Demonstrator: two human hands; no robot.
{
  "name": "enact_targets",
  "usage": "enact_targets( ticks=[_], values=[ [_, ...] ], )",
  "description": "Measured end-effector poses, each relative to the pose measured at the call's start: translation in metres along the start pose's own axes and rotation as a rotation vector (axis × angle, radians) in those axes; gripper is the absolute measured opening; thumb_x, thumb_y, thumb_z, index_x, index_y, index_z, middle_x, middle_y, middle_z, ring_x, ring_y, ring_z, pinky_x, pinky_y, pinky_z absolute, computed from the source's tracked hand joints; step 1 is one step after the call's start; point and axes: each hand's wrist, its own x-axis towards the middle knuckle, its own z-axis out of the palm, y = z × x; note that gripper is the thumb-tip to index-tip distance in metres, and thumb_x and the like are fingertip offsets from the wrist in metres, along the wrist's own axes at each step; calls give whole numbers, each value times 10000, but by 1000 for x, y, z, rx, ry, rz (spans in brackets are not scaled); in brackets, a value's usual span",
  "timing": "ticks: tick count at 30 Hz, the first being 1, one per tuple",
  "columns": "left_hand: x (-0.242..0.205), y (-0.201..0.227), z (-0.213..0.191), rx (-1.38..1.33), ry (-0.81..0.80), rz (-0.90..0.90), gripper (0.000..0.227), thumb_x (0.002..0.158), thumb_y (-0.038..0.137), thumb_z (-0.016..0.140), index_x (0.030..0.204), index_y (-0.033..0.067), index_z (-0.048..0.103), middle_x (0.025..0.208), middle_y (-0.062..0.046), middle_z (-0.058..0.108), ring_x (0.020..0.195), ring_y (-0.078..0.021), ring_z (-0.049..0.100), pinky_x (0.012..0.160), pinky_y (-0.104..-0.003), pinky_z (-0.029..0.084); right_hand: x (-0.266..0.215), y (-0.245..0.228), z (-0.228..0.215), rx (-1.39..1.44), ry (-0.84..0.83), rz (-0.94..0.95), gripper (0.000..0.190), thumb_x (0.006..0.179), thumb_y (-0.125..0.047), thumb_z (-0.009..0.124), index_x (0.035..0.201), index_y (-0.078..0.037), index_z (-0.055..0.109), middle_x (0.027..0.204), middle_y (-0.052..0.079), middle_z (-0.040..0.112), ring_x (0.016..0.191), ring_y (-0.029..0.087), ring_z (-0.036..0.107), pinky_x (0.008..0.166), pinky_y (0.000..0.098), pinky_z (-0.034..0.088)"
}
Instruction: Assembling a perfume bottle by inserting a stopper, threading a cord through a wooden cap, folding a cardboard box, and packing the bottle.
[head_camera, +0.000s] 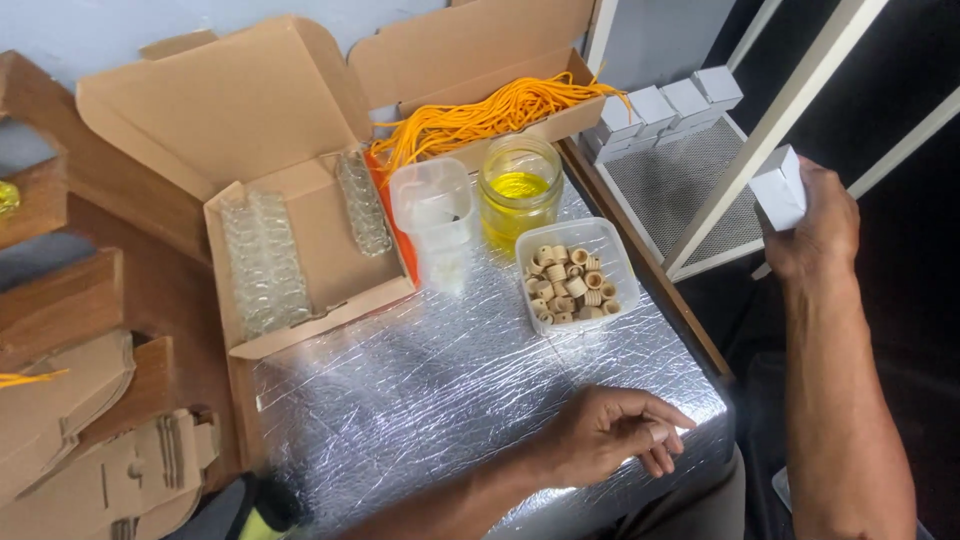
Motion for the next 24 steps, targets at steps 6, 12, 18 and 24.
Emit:
enact_targets(
  ticks=[6,12,18,24],
  values=[
    [0,13,3,46,13,-35,229,1107,73,566,1288,-37,653,1018,-189,696,818,-223,691,760,-315,622,89,21,5,-167,-127,-97,238,982,-275,637,1137,-96,657,969,21,711,911,132,788,790,233,700],
    [-1,34,6,70,18,-147,200,1102,26,571,1271,-25,664,1021,-165,695,821,-171,673,773,-274,591,161,51,38,-152,-241,12,342,814,-168,593,1151,-119,628,1036,44,668,763,155,641,583,264,527],
    [0,45,0,180,5,-204,257,1062,194,578,1253,68,695,1065,-102,718,966,-152,684,858,-277,550,148,59,77,-162,-397,-65,310,904,-134,720,1185,-16,661,1361,151,696,1228,324,742,966,369,682],
    [-5,28,1,38,53,-84,280,1020,162,687,1267,31,704,868,24,618,806,-54,568,831,-254,513,145,66,75,-128,-407,-120,184,972,-197,715,1018,-25,669,1008,124,739,642,152,679,574,180,637]
  ],
)
